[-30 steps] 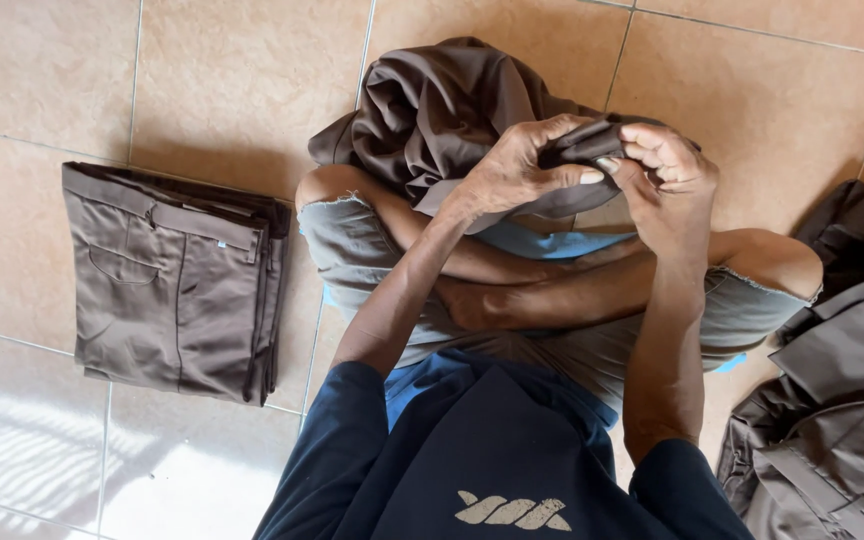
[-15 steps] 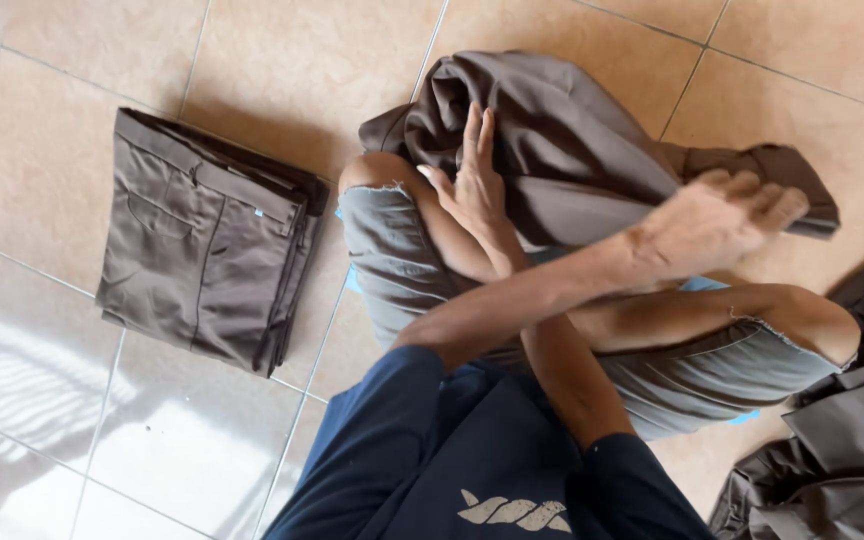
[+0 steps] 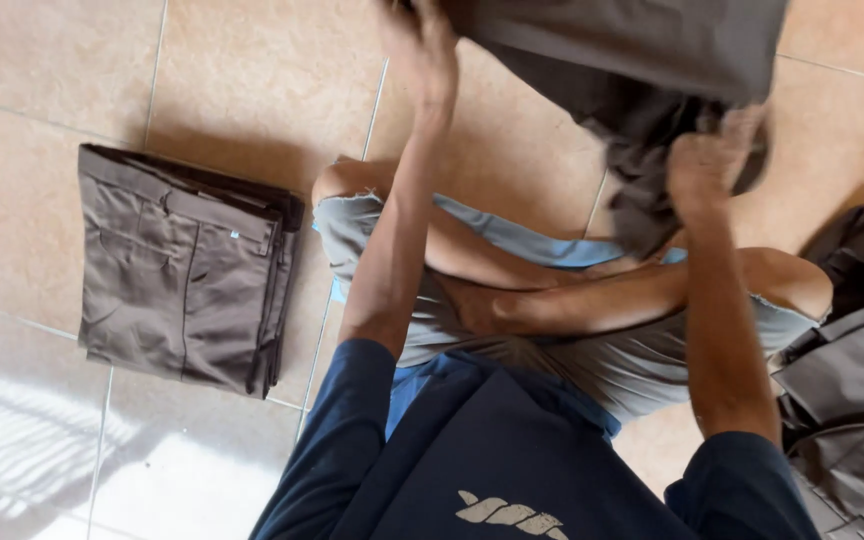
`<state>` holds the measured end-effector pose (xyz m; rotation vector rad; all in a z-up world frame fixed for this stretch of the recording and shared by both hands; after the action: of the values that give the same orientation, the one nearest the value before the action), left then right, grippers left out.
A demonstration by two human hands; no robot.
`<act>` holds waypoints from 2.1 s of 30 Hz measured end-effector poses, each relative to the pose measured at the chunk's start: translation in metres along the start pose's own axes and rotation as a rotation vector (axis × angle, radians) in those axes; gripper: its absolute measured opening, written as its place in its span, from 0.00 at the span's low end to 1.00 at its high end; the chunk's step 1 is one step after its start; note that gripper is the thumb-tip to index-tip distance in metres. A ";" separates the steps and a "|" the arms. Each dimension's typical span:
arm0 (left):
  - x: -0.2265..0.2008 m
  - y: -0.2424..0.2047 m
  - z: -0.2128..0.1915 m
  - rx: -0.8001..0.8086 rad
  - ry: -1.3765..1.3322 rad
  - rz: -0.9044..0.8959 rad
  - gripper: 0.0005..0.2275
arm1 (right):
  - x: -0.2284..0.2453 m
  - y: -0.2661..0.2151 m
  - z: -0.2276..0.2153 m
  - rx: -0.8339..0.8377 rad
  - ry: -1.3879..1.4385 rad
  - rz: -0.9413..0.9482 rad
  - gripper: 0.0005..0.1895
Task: The person is sitting on the floor and folding brown pants into a neat rectangular shape.
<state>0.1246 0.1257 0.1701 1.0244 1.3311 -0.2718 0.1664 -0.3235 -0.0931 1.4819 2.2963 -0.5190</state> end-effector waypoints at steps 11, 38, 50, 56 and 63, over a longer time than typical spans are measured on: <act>0.186 -0.148 -0.059 -0.282 -0.031 -0.713 0.23 | 0.041 -0.011 -0.019 0.357 0.652 0.127 0.17; 0.032 -0.071 -0.053 -0.247 -0.467 -0.669 0.28 | 0.105 -0.018 -0.158 -0.283 0.497 -0.025 0.33; 0.074 -0.080 -0.085 -0.333 -0.511 -0.691 0.25 | 0.050 -0.026 -0.160 -0.582 0.514 0.248 0.04; 0.077 -0.080 -0.092 -0.360 -0.536 -0.717 0.22 | 0.045 -0.012 -0.129 -0.480 0.455 0.037 0.08; 0.095 -0.080 -0.100 -0.373 -0.555 -0.729 0.21 | 0.037 -0.026 -0.169 -0.596 0.562 0.055 0.13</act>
<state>0.0290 0.1898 0.0597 0.0920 1.1290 -0.7610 0.1121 -0.2224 0.0390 1.4807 2.4628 0.6363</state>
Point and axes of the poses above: each hand's wrist, its own y-axis towards the middle knuckle, its own z-axis out of the palm, x = y × z, the point moved 4 cm from there along y, towards the middle knuckle, and after that the axes turned 10 degrees about x, right-handed, at the moved point
